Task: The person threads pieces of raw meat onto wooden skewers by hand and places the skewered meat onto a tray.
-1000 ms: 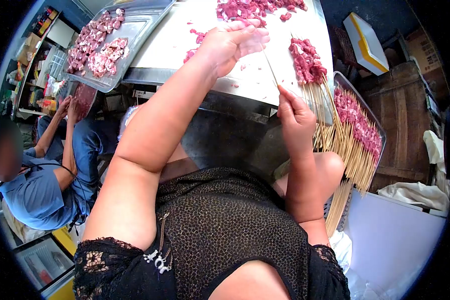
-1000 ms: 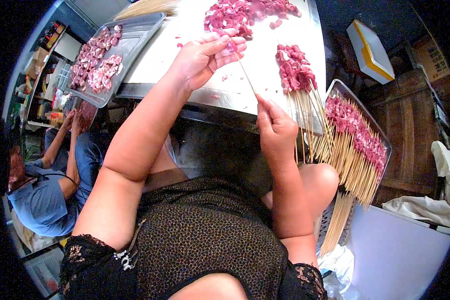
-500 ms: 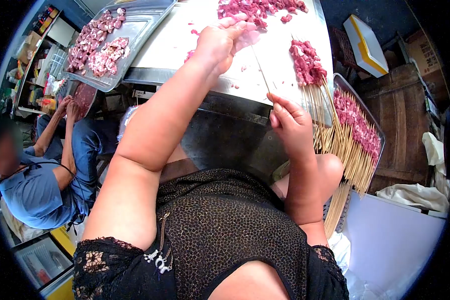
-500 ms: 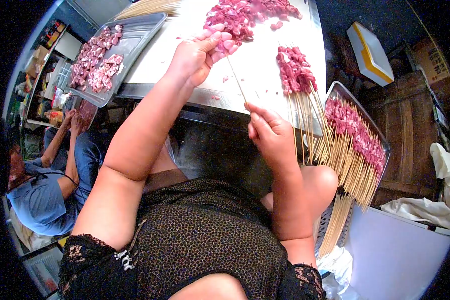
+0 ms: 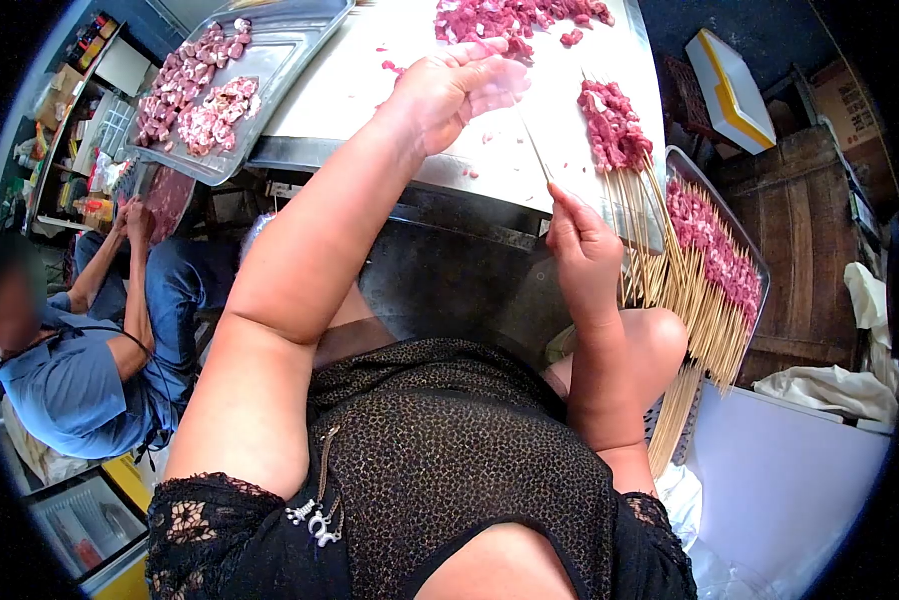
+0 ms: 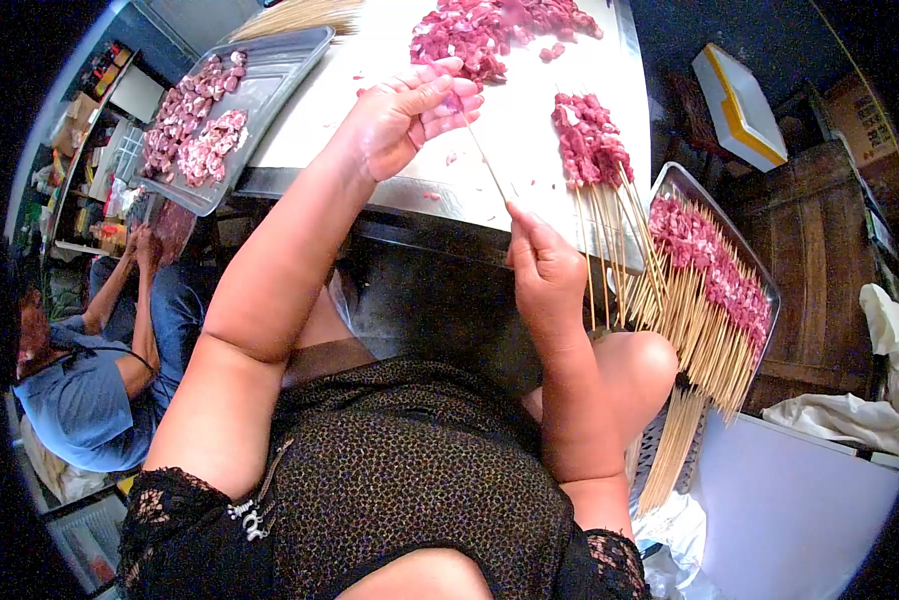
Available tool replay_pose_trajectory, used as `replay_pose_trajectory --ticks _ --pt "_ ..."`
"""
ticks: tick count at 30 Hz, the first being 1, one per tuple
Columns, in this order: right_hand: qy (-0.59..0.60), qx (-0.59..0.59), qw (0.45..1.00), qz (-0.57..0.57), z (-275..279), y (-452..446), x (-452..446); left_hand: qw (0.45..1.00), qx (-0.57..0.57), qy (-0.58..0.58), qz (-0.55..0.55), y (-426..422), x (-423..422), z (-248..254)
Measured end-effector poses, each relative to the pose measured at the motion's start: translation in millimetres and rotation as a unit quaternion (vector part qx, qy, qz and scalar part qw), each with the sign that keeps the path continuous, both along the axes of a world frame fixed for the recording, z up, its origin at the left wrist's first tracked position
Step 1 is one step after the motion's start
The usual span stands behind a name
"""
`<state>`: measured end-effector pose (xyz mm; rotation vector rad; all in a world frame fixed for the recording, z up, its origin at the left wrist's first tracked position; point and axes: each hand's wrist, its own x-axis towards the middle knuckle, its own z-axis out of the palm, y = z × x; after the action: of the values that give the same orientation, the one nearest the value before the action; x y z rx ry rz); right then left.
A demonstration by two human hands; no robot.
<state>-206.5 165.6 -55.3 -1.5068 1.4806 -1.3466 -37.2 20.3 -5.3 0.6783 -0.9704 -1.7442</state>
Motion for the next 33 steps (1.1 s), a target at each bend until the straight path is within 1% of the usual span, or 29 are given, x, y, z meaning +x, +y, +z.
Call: replay_pose_trajectory --ticks 4,6,13,15,16,18,19,21,22,24,26,33 --pt "0.008 -0.005 1.000 -0.004 0 -2 1 1.000 -0.001 0.003 0.000 1 -3 -1" --pt "0.014 -0.006 1.000 -0.004 -1 -3 1 1.000 -0.019 -0.007 -0.001 2 -2 -1" --pt "-0.037 0.012 0.999 0.012 -1 -7 4 0.999 -0.001 -0.033 0.016 6 -11 -1" --pt "-0.041 0.006 0.999 0.011 -2 -8 3 0.998 -0.021 -0.045 0.028 7 -10 1" --pt "-0.041 0.004 0.999 0.012 -2 -8 3 0.998 -0.021 -0.045 0.028 6 -10 0" --pt "-0.042 0.001 0.999 0.013 -1 -8 2 0.998 -0.015 -0.006 0.063 3 -9 -2" --pt "-0.033 0.010 0.999 0.010 0 -7 2 0.998 -0.015 -0.006 0.063 -1 -7 -2" --pt "-0.025 0.020 0.999 0.008 2 -5 3 0.996 0.006 0.063 0.063 -7 0 -2" --pt "-0.024 0.018 1.000 0.008 3 -5 4 0.996 0.004 0.053 0.078 -7 1 -1" --pt "-0.023 0.016 1.000 0.009 3 -4 5 0.997 0.007 0.044 0.068 -9 4 -1" --pt "0.008 -0.003 1.000 -0.008 3 -4 5 0.998 0.008 0.035 0.057 -10 6 -2" --pt "0.072 -0.018 0.997 -0.011 3 -5 0 0.998 0.018 0.021 0.054 -9 10 1"
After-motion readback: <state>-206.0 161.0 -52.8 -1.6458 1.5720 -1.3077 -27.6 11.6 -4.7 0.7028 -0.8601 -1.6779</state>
